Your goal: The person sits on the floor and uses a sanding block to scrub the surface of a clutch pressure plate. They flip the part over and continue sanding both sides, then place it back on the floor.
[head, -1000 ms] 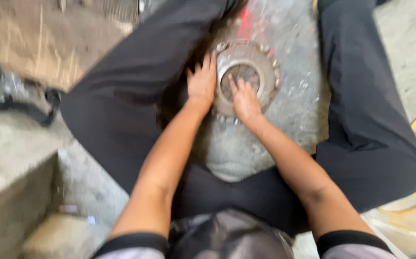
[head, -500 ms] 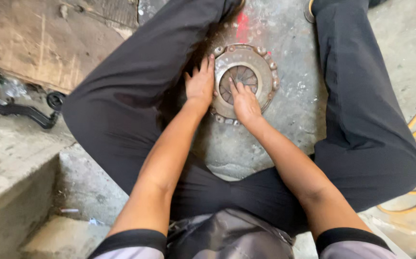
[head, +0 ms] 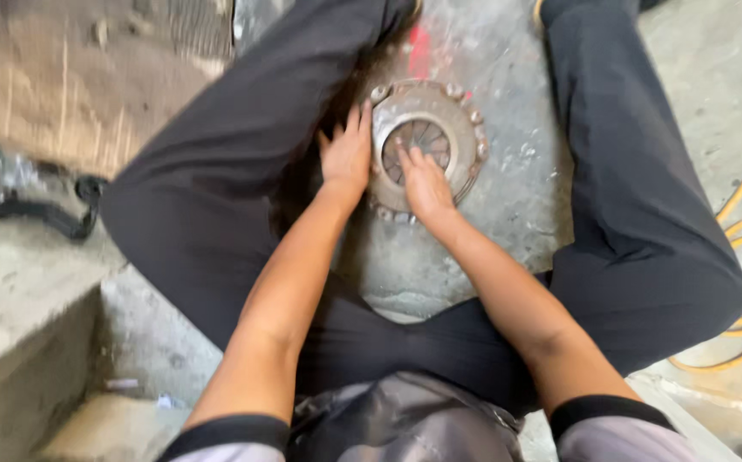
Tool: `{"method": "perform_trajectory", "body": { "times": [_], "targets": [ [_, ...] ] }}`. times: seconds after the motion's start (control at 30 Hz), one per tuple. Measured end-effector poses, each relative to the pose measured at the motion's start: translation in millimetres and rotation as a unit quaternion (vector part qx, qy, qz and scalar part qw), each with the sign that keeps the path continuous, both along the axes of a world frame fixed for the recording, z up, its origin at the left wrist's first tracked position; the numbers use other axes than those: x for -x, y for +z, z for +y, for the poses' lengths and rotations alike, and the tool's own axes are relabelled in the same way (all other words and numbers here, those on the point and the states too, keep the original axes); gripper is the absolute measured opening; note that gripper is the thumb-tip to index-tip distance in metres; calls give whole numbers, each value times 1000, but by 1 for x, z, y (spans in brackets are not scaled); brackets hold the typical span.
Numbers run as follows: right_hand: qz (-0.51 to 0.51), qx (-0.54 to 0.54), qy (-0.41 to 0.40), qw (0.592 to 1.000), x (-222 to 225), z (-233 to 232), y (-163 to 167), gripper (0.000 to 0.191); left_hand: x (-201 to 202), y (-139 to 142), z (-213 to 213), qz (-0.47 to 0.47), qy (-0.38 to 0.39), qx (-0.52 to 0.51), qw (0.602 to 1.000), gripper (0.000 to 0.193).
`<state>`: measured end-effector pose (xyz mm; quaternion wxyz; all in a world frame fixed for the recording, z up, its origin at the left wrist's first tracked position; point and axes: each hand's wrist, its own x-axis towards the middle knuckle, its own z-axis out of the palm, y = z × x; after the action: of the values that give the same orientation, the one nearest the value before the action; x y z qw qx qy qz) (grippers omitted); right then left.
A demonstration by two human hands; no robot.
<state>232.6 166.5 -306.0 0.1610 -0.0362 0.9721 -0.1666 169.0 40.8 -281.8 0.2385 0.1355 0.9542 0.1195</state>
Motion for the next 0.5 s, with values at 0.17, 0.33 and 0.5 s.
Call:
{"method": "perform_trajectory", "body": {
  "times": [0.17,0.33,0.5],
  "targets": [
    [24,-27,19,999,1,3,0,59,5,5,4,-24,-1,22,999,117],
    [22,-6,66,998,-4,4,0,59,6,7,3,-39,8,21,999,120],
    [18,-23,52,998,-4,7,0,57,6,6,3,-56,-1,17,998,125]
  ]
}}
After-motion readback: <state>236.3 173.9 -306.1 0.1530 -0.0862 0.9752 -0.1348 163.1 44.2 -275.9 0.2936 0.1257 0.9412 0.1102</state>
